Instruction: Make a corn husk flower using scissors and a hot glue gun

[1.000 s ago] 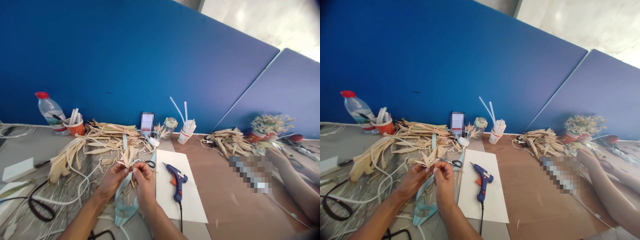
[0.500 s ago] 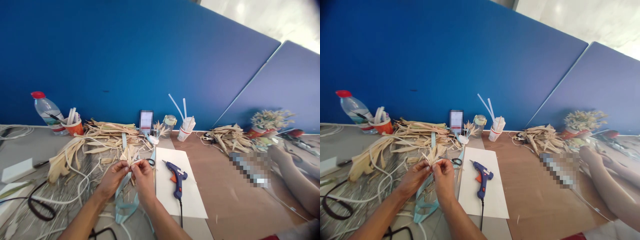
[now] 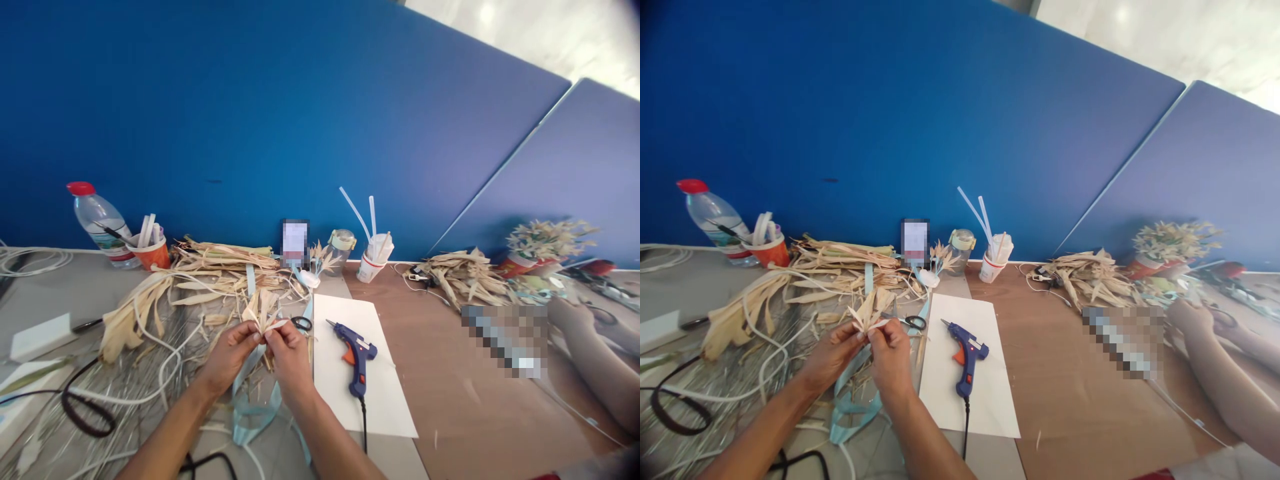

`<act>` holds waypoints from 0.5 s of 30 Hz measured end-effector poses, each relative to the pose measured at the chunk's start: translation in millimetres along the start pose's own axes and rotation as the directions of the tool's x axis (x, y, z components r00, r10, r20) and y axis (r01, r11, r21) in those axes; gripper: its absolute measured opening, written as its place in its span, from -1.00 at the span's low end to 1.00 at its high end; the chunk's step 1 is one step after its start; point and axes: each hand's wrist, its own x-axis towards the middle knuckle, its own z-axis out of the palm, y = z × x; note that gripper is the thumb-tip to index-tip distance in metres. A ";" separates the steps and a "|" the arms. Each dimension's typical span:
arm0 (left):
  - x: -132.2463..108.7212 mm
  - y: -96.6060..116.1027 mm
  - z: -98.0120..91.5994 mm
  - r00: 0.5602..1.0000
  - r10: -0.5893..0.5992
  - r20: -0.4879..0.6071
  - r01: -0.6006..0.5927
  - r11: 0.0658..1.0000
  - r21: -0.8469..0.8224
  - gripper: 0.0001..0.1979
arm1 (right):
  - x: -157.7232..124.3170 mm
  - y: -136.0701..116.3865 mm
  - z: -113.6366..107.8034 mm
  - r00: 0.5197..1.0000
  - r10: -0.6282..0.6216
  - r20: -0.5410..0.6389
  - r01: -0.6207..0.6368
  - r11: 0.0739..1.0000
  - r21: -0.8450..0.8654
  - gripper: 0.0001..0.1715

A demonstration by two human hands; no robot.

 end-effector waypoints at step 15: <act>-1.0 3.9 5.7 1.000 0.020 -0.011 -0.021 0.998 -0.059 -0.87 | 2.3 0.8 -2.7 0.999 -0.030 0.033 0.029 1.000 0.007 -0.87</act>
